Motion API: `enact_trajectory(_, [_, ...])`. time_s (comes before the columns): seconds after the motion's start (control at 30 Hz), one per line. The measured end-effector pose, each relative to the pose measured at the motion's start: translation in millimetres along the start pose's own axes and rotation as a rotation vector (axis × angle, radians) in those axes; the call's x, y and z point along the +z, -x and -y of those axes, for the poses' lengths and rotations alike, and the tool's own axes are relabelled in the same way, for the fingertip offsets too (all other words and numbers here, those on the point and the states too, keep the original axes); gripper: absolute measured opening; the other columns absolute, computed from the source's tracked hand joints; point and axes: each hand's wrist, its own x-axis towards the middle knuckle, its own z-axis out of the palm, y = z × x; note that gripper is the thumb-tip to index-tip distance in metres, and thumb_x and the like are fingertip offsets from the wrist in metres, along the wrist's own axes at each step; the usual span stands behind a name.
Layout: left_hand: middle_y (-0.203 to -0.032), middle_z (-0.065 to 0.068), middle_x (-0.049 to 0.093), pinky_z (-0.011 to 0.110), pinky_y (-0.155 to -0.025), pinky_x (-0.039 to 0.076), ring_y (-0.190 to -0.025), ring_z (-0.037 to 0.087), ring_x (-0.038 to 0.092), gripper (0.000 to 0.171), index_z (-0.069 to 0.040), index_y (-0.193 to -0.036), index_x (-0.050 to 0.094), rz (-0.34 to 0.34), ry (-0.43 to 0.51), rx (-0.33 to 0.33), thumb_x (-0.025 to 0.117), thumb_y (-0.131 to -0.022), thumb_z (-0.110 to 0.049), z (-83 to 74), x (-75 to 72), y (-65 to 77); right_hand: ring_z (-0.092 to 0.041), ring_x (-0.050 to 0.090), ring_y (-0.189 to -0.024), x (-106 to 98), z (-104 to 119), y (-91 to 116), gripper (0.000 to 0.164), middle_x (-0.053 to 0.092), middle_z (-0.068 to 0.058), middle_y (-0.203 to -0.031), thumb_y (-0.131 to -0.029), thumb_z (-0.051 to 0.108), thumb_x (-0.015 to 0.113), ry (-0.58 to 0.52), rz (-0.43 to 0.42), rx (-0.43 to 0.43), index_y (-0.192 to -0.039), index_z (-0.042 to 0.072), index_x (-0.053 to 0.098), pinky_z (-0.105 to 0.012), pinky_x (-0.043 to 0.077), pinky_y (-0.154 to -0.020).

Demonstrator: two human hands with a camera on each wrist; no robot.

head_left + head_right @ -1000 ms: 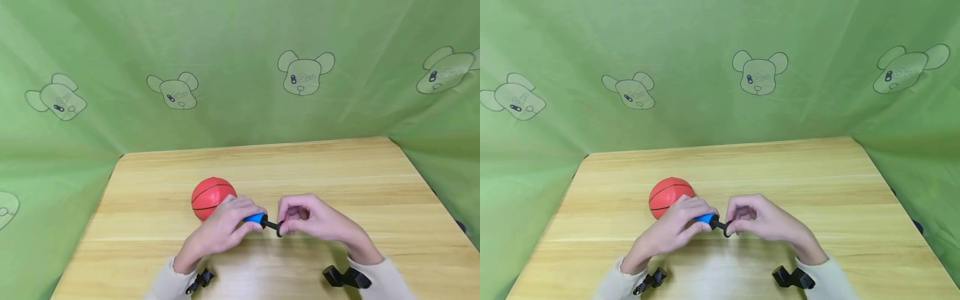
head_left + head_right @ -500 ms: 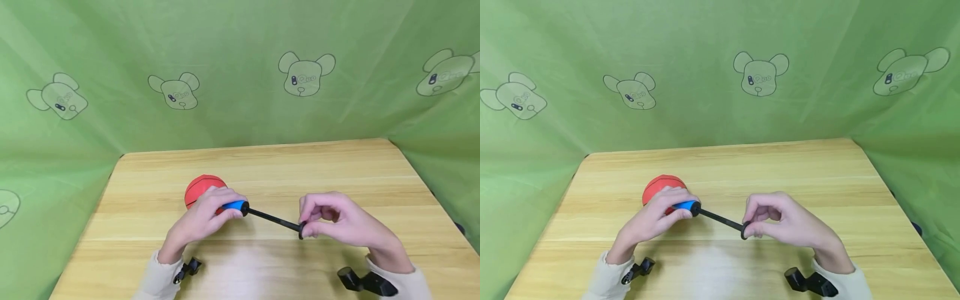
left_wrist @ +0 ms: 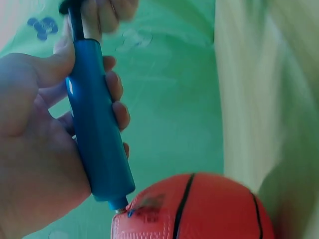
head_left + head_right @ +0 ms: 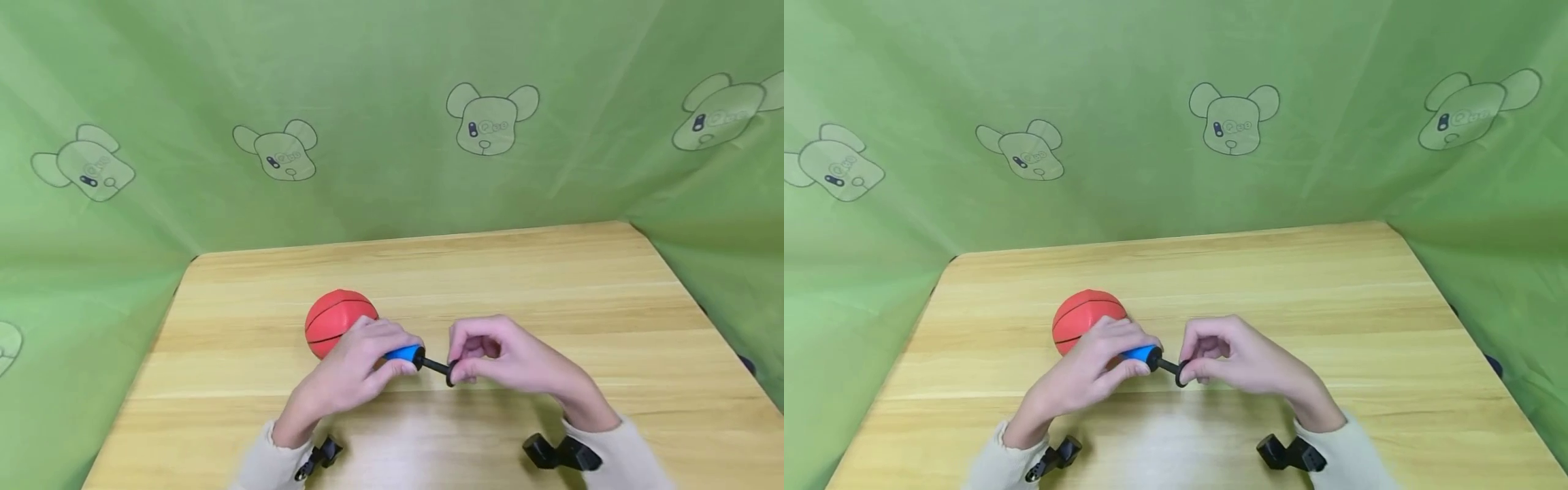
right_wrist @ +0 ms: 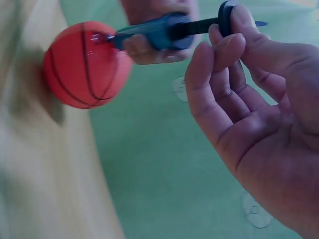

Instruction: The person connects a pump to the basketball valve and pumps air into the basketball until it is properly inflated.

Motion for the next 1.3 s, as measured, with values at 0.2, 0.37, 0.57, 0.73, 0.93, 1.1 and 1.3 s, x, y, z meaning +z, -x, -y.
enact_trajectory(0.2, [-0.091,-0.016,0.057,0.031,-0.089,0.036,-0.089,0.002,0.053,0.021,-0.022,-0.112,0.07,0.027,-0.025,0.025,0.059,-0.105,-0.038,-1.3,2.7,1.1,-0.024,0.064,-0.065,9,-9,-9,0.016,0.069,-0.009,-0.079,-0.093,0.001,0.074,0.035,0.004,0.013,-0.093,0.015,0.065,-0.028,0.051,-0.057])
enact_trajectory(0.37, [-0.098,-0.018,0.06,0.032,-0.091,0.037,-0.094,0.001,0.054,0.021,-0.023,-0.116,0.069,0.033,0.031,0.029,0.058,-0.106,-0.037,7.2,-4.9,1.4,-0.017,0.066,-0.068,2,10,0,0.02,0.069,0.0,-0.084,-0.092,-0.001,0.074,0.042,-0.002,-0.007,-0.094,0.017,0.065,-0.029,0.054,-0.059])
enact_trajectory(0.57, [-0.095,-0.018,0.06,0.035,-0.091,0.036,-0.09,0.003,0.053,0.02,-0.022,-0.118,0.069,-0.038,0.054,-0.042,0.062,-0.103,-0.032,18.3,-18.6,6.3,-0.017,0.061,-0.064,-18,27,19,0.031,0.062,-0.006,-0.084,-0.082,-0.02,0.071,0.031,0.005,-0.23,-0.098,0.006,0.063,-0.028,0.05,-0.053])
enact_trajectory(0.73, [-0.096,-0.016,0.063,0.035,-0.092,0.036,-0.094,0.003,0.056,0.02,-0.02,-0.118,0.07,-0.052,0.051,-0.013,0.063,-0.103,-0.031,17.4,-13.4,5.9,-0.016,0.06,-0.063,-17,28,19,0.029,0.064,-0.003,-0.083,-0.086,-0.016,0.071,0.059,0.015,-0.177,-0.097,0.01,0.064,-0.026,0.049,-0.052])
enact_trajectory(0.93, [-0.096,-0.014,0.062,0.031,-0.088,0.036,-0.095,0.003,0.057,0.023,-0.019,-0.116,0.071,-0.022,0.006,0.029,0.061,-0.104,-0.036,5.1,6.4,1.0,-0.014,0.062,-0.064,-3,10,5,0.023,0.067,-0.003,-0.08,-0.093,-0.006,0.07,0.061,0.033,-0.035,-0.096,0.016,0.064,-0.028,0.051,-0.054])
enact_trajectory(1.1, [-0.093,-0.015,0.06,0.03,-0.09,0.037,-0.092,0.002,0.056,0.022,-0.021,-0.112,0.07,-0.004,-0.011,0.053,0.059,-0.104,-0.038,0.5,13.4,0.6,-0.012,0.063,-0.065,6,-4,-3,0.017,0.068,-0.001,-0.08,-0.095,0.0,0.07,0.066,0.038,-0.005,-0.095,0.016,0.064,-0.026,0.051,-0.054])
enact_trajectory(1.3, [-0.097,-0.016,0.061,0.029,-0.09,0.038,-0.095,-0.001,0.055,0.019,-0.023,-0.114,0.069,0.015,0.082,0.079,0.058,-0.106,-0.035,3.9,8.6,-1.5,-0.018,0.065,-0.065,4,16,2,0.018,0.069,0.004,-0.081,-0.094,0.001,0.072,0.132,0.005,-0.023,-0.095,0.018,0.065,-0.027,0.051,-0.057])
